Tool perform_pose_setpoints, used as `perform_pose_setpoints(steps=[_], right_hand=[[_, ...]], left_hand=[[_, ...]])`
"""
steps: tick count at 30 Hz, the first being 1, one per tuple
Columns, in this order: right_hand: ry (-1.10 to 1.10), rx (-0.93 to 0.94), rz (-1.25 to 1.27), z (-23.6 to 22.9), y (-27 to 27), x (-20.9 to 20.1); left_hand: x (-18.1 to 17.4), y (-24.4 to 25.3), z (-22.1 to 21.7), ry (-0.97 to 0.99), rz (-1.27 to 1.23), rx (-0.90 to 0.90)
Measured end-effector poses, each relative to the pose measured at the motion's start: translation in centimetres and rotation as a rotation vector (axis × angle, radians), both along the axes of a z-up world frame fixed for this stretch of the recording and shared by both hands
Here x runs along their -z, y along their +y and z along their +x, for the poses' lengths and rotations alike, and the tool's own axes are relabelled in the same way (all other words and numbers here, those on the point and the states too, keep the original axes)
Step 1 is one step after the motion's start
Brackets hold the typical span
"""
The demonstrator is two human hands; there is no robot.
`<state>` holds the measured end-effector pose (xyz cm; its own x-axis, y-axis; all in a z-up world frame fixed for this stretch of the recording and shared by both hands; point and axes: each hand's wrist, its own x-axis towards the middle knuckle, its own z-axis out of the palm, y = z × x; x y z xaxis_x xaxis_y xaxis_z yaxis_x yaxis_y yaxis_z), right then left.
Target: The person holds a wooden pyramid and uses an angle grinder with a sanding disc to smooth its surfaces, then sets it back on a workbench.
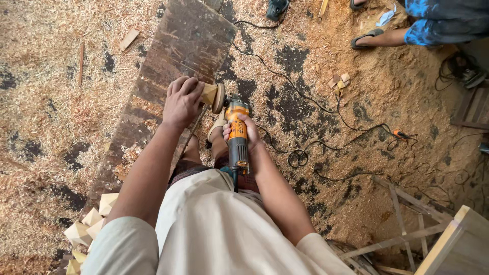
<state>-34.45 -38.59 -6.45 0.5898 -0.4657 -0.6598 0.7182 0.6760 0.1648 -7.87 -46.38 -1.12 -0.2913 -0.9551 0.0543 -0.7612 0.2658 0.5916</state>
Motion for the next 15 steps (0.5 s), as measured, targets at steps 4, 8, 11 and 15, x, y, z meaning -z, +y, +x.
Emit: perform_pose_setpoints(steps=[4, 8, 11, 15], right_hand=[[-0.010, 0.010, -0.009, 0.42, 0.01, 0.47], [-0.094, 0.033, 0.053, 0.38, 0.30, 0.88], [-0.083, 0.005, 0.033, 0.27, -0.07, 1.01], [-0.081, -0.015, 0.046, 0.26, 0.10, 0.91]], left_hand=[[0.00, -0.19, 0.08, -0.006, -0.016, -0.003], [0.05, 0.10, 0.15, -0.016, -0.014, 0.013], [0.00, -0.30, 0.06, -0.031, -0.025, 0.009], [0.11, -0.16, 0.02, -0.032, -0.024, 0.005]])
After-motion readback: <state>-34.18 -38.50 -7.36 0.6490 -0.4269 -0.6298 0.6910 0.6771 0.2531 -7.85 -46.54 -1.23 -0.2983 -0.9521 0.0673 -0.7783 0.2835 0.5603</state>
